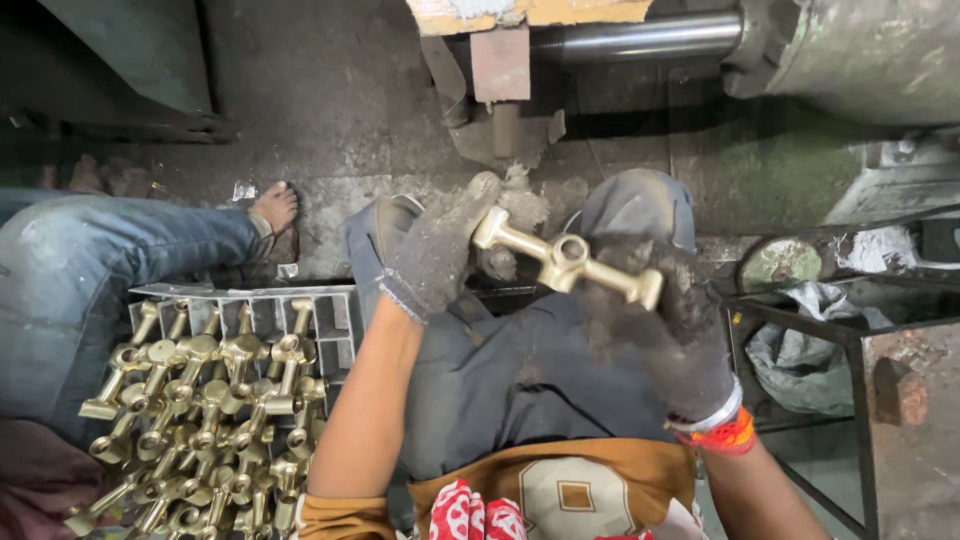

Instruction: The person sits on the floor and uses a grinding machine to polish brass-colored metal parts. They hold each part with gloved hands against the rotating wheel, rotate it to smooth different surfaces, and then place the finished part into a nearby crate.

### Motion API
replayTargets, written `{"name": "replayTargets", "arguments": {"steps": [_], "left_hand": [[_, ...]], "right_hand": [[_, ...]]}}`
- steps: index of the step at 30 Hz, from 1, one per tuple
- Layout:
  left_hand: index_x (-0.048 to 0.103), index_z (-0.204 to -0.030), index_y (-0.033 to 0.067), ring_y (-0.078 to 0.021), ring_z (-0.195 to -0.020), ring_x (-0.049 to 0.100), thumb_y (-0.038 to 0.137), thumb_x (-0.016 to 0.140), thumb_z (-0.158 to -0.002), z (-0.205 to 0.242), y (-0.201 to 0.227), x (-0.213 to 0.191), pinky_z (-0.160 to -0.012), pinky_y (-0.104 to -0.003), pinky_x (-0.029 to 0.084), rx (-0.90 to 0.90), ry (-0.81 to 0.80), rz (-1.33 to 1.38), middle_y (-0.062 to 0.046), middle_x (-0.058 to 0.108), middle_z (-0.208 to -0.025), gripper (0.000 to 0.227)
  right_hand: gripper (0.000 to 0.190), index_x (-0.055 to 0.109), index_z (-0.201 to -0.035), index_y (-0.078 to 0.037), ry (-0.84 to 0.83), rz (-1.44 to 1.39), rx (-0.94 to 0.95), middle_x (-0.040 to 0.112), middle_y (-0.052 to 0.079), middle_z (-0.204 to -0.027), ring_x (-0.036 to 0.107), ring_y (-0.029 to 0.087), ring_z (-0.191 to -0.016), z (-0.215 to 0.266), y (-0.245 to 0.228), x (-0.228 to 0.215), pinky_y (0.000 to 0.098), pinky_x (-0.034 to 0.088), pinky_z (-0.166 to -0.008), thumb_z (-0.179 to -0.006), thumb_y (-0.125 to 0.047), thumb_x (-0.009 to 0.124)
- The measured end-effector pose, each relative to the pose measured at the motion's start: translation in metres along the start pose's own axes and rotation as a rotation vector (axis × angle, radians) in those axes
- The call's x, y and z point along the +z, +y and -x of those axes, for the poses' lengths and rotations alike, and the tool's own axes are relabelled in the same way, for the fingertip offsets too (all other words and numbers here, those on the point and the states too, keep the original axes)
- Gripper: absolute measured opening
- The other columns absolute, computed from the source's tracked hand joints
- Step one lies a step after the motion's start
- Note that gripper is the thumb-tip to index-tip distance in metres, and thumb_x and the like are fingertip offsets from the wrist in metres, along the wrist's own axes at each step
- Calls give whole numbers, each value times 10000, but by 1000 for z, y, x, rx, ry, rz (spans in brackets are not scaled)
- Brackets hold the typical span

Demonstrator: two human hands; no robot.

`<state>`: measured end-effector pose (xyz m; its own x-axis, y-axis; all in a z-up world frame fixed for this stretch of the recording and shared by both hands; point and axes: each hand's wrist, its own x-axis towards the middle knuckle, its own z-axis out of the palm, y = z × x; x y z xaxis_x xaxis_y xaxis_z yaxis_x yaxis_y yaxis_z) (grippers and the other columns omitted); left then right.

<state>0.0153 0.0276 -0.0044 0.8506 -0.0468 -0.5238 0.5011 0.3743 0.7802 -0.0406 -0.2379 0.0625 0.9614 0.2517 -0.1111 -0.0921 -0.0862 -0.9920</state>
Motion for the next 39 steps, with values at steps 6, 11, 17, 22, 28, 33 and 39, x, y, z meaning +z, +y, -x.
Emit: {"name": "replayTargets", "arguments": {"steps": [6, 11, 17, 22, 28, 33, 39], "left_hand": [[661, -982, 34, -177, -501, 568, 369, 605, -1034, -10, 3, -4, -418, -300, 456, -209, -9, 393, -94, 642, -750, 344], [687, -946, 15, -131, -336, 431, 492, 577, -992, -62, -8, -24, -301, -278, 312, -215, 44, 193, -78, 553, -555, 491], [589, -950, 82, -161, -412, 528, 449, 525, -1001, -135, -65, -29, -313, -326, 350, -326, 248, 351, -88, 624, -633, 377], [593, -878, 104, -166, -399, 509, 540, 503, -1001, -157, -83, -29, -326, -311, 367, -448, 194, 490, -74, 577, -597, 462], [605, -835, 131, -144, -408, 504, 472, 548, -979, -150, -73, -40, -333, -307, 356, -434, 255, 424, -46, 592, -595, 375], [599, -840, 123, -163, -412, 509, 499, 540, -993, -154, -72, -29, -338, -312, 349, -416, 232, 453, -60, 555, -593, 410], [613, -867, 107, -161, -429, 524, 469, 515, -994, -140, -70, -34, -356, -315, 372, -364, 257, 374, -66, 577, -622, 396]], "right_hand": [[219, 586, -1172, 43, -16, 704, -502, 703, 226, -987, 696, 325, -854, -64, -1, -5, 383, 569, -714, -964, -20, 607], [164, 625, -1189, -50, -65, 791, -559, 700, 165, -1074, 718, 323, -943, -120, 21, -3, 392, 575, -827, -1053, -116, 561], [200, 675, -1189, -71, 31, 680, -4, 702, 178, -1059, 708, 361, -967, -141, 63, -2, 410, 561, -827, -1026, -144, 587], [326, 700, -1223, -80, -46, 1192, -529, 711, 171, -1225, 695, 379, -1043, -149, 103, -25, 460, 568, -847, -901, -63, 652], [339, 727, -1270, -121, -85, 1143, -300, 723, 143, -1148, 695, 367, -989, -151, 127, -19, 468, 563, -825, -952, -33, 649], [341, 676, -1251, -42, -68, 1087, -421, 689, 199, -1189, 675, 405, -1082, -155, 111, -26, 467, 558, -883, -916, -25, 615], [394, 630, -1363, -9, -123, 1023, -301, 680, 206, -1261, 657, 395, -1133, -155, 129, -25, 451, 531, -951, -972, -35, 593]]}}
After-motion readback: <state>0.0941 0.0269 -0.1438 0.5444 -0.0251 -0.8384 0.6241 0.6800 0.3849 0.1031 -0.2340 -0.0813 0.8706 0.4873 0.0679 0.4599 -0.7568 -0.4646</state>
